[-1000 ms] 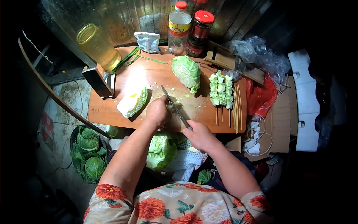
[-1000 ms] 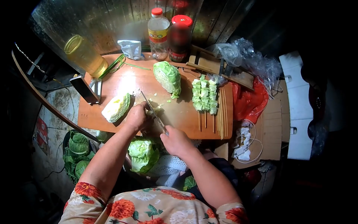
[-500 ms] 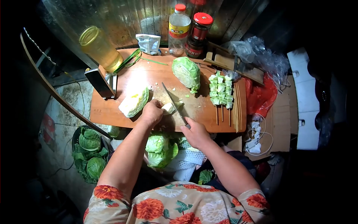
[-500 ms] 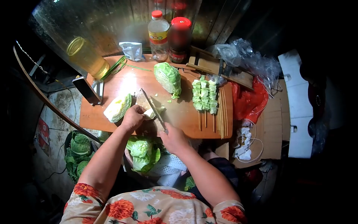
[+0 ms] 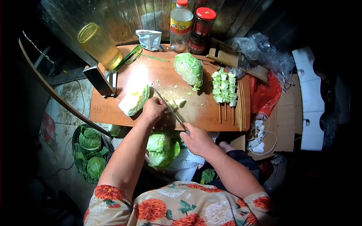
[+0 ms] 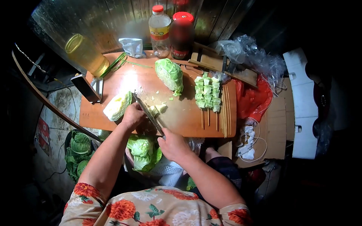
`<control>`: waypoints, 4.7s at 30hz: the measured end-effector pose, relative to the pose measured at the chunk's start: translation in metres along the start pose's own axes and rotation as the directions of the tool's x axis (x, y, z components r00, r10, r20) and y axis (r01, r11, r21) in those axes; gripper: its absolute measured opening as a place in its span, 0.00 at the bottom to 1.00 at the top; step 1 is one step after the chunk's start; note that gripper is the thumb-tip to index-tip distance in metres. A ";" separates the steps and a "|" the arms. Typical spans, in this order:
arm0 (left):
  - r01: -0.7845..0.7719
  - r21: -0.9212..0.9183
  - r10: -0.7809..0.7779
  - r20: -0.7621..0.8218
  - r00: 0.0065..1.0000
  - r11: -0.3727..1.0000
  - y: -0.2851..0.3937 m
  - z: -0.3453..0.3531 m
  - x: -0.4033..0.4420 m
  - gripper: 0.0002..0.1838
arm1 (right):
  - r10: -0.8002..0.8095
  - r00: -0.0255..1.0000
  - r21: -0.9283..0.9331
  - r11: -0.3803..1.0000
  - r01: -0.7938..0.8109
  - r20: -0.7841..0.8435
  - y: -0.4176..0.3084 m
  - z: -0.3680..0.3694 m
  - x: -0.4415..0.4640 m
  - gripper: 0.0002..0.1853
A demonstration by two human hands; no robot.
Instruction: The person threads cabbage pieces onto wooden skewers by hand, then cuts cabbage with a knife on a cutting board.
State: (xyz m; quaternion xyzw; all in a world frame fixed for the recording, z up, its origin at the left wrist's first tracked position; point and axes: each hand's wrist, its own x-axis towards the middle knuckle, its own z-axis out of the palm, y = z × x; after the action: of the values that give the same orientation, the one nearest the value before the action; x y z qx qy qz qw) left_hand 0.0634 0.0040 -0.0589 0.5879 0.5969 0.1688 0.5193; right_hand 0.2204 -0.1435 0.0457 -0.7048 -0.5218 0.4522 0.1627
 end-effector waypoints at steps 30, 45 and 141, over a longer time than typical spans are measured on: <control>-0.084 -0.049 0.091 0.148 0.985 0.995 0.040 0.053 -0.010 0.17 | 0.157 0.981 0.026 0.988 -0.155 -0.112 0.030 -0.027 0.022 0.26; 0.204 0.593 0.047 -0.380 0.924 0.779 0.037 -0.099 -0.006 0.29 | -0.016 0.998 0.049 0.999 0.019 -0.059 -0.023 -0.027 -0.009 0.27; 0.052 0.557 -0.035 -0.041 0.999 0.829 0.038 -0.039 0.010 0.20 | 0.056 0.985 -0.038 0.998 -0.051 0.164 -0.018 -0.014 0.022 0.18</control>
State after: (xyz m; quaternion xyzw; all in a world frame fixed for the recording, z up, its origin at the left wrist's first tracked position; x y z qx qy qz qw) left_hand 0.0542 0.0382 -0.0163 0.6974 0.6409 -0.0159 0.3202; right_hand 0.2221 -0.1131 0.0552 -0.6812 -0.5220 0.5045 0.0947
